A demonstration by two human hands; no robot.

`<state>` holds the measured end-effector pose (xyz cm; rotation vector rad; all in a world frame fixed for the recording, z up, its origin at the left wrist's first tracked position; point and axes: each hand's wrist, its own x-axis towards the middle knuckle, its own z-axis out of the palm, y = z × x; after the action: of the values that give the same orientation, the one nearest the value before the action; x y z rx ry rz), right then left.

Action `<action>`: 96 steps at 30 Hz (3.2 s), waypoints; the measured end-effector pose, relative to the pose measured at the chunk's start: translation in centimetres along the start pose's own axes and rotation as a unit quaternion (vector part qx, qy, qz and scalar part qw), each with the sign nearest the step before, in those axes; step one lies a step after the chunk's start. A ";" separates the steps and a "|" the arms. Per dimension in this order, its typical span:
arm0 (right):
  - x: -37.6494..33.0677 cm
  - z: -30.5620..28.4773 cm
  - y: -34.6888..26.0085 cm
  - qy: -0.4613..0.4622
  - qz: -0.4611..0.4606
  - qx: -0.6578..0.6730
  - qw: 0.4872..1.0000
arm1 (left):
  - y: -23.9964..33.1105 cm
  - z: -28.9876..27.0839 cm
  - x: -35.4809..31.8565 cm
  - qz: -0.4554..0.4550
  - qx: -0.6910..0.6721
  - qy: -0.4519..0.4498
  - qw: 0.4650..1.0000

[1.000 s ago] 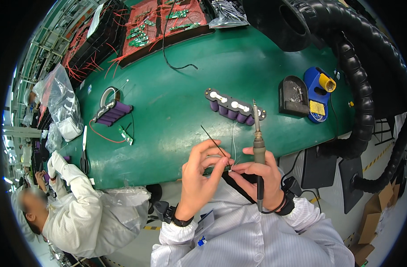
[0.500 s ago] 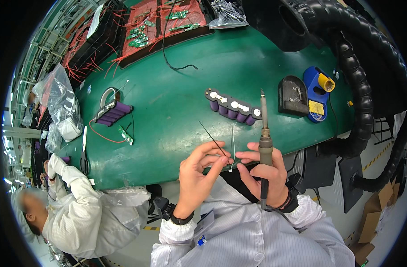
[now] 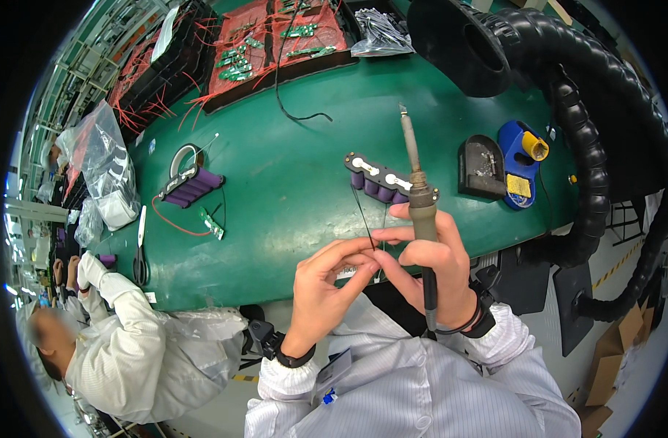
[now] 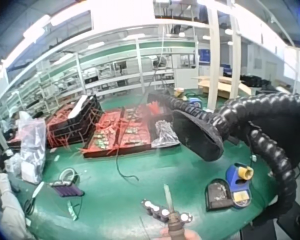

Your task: Soldering wires and connectors to a multi-cell lithium-ion battery pack on an assembly line.

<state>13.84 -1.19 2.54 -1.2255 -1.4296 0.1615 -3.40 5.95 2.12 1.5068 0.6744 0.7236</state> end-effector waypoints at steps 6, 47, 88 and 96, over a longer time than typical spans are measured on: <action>-0.3 0.1 0.4 0.009 0.012 0.017 1.000 | -0.3 0.0 -0.3 -0.022 -0.066 0.005 0.998; 0.5 -0.6 0.1 -0.016 0.018 -0.013 1.000 | 0.8 -0.3 0.5 -0.004 -0.131 -0.001 0.991; 1.7 -1.8 4.6 0.047 -0.031 -0.126 0.990 | 3.6 -1.5 8.2 0.239 0.227 0.013 0.944; 2.8 -2.7 6.1 -0.026 -0.022 -0.047 0.998 | 4.1 -2.3 11.0 0.287 0.293 0.006 0.912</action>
<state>20.07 2.06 0.89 -1.2727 -1.5233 0.0981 1.73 15.72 6.86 2.3087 0.4697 1.0270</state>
